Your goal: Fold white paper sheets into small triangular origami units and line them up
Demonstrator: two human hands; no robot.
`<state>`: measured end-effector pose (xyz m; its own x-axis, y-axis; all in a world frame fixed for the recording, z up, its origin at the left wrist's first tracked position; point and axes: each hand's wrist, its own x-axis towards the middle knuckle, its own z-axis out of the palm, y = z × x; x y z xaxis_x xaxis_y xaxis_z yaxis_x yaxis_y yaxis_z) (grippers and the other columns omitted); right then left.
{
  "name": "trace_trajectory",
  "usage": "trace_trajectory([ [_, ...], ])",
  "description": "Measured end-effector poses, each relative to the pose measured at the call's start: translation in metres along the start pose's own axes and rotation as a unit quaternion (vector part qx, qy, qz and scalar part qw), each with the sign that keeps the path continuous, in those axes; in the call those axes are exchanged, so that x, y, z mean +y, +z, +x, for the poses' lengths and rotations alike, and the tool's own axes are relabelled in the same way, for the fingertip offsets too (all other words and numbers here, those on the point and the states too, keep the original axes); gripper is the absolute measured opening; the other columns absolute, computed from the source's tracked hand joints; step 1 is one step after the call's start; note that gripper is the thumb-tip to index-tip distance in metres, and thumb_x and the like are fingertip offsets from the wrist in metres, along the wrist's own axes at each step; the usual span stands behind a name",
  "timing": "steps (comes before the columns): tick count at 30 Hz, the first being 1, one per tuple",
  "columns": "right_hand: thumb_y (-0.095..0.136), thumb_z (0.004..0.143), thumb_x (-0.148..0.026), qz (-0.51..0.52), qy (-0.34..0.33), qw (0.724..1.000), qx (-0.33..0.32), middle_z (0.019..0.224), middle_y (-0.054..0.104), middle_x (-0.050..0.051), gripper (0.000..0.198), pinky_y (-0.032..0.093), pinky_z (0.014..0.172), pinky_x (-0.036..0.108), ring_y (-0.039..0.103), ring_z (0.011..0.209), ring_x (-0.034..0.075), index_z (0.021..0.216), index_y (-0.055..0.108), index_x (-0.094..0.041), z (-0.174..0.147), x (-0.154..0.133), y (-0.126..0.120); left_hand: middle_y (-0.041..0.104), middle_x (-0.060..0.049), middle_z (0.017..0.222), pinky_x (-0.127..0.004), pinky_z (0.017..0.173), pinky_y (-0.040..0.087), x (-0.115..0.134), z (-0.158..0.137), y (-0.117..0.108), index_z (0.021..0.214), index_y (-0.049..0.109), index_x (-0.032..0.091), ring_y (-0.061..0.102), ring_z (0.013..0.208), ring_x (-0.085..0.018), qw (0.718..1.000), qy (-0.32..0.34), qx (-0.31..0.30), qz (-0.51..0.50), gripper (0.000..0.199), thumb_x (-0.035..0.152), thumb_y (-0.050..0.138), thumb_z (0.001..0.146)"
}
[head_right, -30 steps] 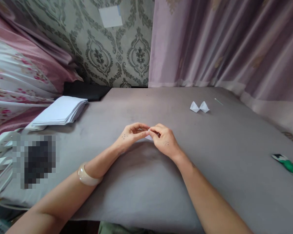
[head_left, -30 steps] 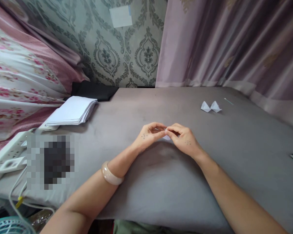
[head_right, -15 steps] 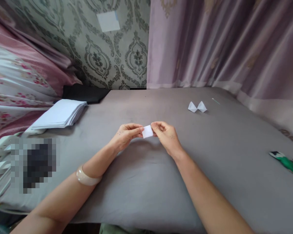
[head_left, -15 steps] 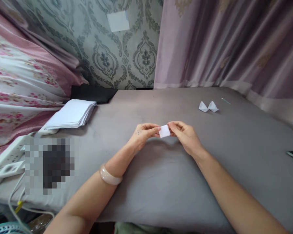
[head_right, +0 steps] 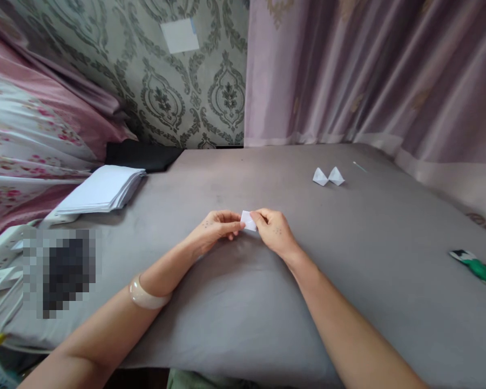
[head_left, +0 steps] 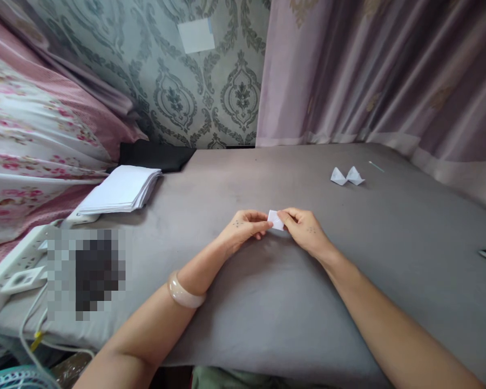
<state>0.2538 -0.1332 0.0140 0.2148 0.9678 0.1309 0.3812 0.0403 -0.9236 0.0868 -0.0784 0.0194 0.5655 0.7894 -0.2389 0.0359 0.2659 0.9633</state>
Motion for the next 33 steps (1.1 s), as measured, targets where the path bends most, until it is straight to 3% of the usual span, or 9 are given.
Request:
trace_trajectory([
  [4, 0.056, 0.083, -0.044, -0.053, -0.042, 0.997, -0.027, 0.074, 0.069, 0.003, 0.030, 0.044, 0.066, 0.030, 0.059, 0.070, 0.017, 0.077, 0.072, -0.020, 0.000, -0.003, -0.003, 0.053, 0.003, 0.051, -0.019, 0.044, 0.029, -0.001, -0.001, -0.001, 0.064, 0.067, 0.013, 0.043, 0.045, -0.005, 0.997, -0.009, -0.010, 0.081, 0.025, 0.034, 0.079, 0.061],
  [9, 0.060, 0.077, -0.059, 0.099, 0.087, 0.991, -0.012, 0.077, 0.072, 0.007, 0.044, 0.045, 0.054, 0.026, 0.063, 0.067, 0.017, 0.083, 0.073, -0.017, -0.003, -0.010, 0.003, 0.055, 0.001, 0.053, -0.020, 0.045, 0.031, -0.007, 0.003, 0.000, 0.061, 0.064, 0.012, 0.043, 0.044, -0.005, 0.998, 0.020, 0.057, -0.002, 0.027, 0.034, 0.080, 0.059],
  [14, 0.073, 0.065, -0.049, 0.142, 0.115, 0.983, 0.006, 0.075, 0.072, 0.006, 0.035, 0.045, 0.054, 0.025, 0.062, 0.065, 0.015, 0.079, 0.072, -0.017, -0.002, -0.007, 0.008, 0.058, -0.001, 0.056, -0.021, 0.046, 0.035, -0.010, 0.005, 0.004, 0.060, 0.063, 0.012, 0.047, 0.046, -0.006, 0.997, 0.001, 0.066, -0.041, 0.029, 0.033, 0.082, 0.057],
  [17, 0.071, 0.065, -0.046, 0.107, 0.115, 0.987, -0.015, 0.061, 0.066, 0.001, 0.030, 0.041, 0.051, 0.024, 0.054, 0.054, 0.011, 0.069, 0.070, -0.017, 0.000, -0.002, 0.004, 0.058, -0.001, 0.056, -0.021, 0.046, 0.036, -0.007, 0.002, 0.000, 0.059, 0.062, 0.013, 0.047, 0.046, -0.007, 0.999, -0.034, 0.029, 0.014, 0.030, 0.036, 0.082, 0.058],
  [20, 0.067, 0.069, -0.044, 0.063, 0.103, 0.991, -0.062, 0.058, 0.064, 0.000, 0.026, 0.040, 0.052, 0.025, 0.052, 0.051, 0.011, 0.065, 0.069, -0.018, 0.001, 0.001, -0.001, 0.056, -0.001, 0.053, -0.022, 0.044, 0.031, -0.001, -0.001, -0.011, 0.060, 0.064, 0.013, 0.045, 0.045, -0.008, 0.990, -0.045, 0.012, 0.133, 0.034, 0.044, 0.078, 0.065],
  [23, 0.064, 0.072, -0.038, 0.019, 0.087, 0.992, -0.094, 0.064, 0.069, 0.001, 0.021, 0.043, 0.058, 0.027, 0.058, 0.058, 0.013, 0.065, 0.070, -0.020, 0.004, 0.003, -0.002, 0.054, 0.001, 0.052, -0.022, 0.046, 0.028, 0.005, -0.002, -0.023, 0.066, 0.067, 0.014, 0.042, 0.048, -0.009, 0.966, 0.063, 0.085, 0.236, 0.032, 0.046, 0.072, 0.071],
  [25, 0.063, 0.073, -0.034, -0.020, 0.071, 0.993, -0.094, 0.067, 0.071, 0.002, 0.018, 0.043, 0.061, 0.028, 0.061, 0.063, 0.016, 0.065, 0.071, -0.020, 0.007, 0.005, 0.000, 0.056, 0.001, 0.057, -0.022, 0.051, 0.031, 0.006, -0.001, -0.027, 0.072, 0.070, 0.015, 0.045, 0.052, -0.010, 0.946, 0.139, 0.094, 0.279, 0.024, 0.039, 0.069, 0.075],
  [28, 0.061, 0.075, -0.030, -0.089, 0.043, 0.992, -0.077, 0.072, 0.073, 0.003, 0.016, 0.045, 0.064, 0.030, 0.064, 0.069, 0.019, 0.069, 0.073, -0.022, 0.010, 0.008, 0.006, 0.063, -0.002, 0.071, -0.024, 0.060, 0.039, 0.004, 0.000, -0.026, 0.080, 0.072, 0.018, 0.051, 0.060, -0.012, 0.916, 0.206, 0.039, 0.341, 0.011, 0.024, 0.065, 0.076],
  [33, 0.060, 0.081, -0.031, -0.197, -0.007, 0.980, -0.023, 0.082, 0.071, 0.007, 0.017, 0.047, 0.074, 0.035, 0.065, 0.077, 0.021, 0.078, 0.075, -0.023, 0.006, 0.014, 0.013, 0.066, -0.006, 0.089, -0.026, 0.068, 0.045, -0.003, 0.002, -0.022, 0.088, 0.072, 0.018, 0.057, 0.066, -0.013, 0.880, 0.246, -0.029, 0.406, 0.016, 0.013, 0.064, 0.074],
])
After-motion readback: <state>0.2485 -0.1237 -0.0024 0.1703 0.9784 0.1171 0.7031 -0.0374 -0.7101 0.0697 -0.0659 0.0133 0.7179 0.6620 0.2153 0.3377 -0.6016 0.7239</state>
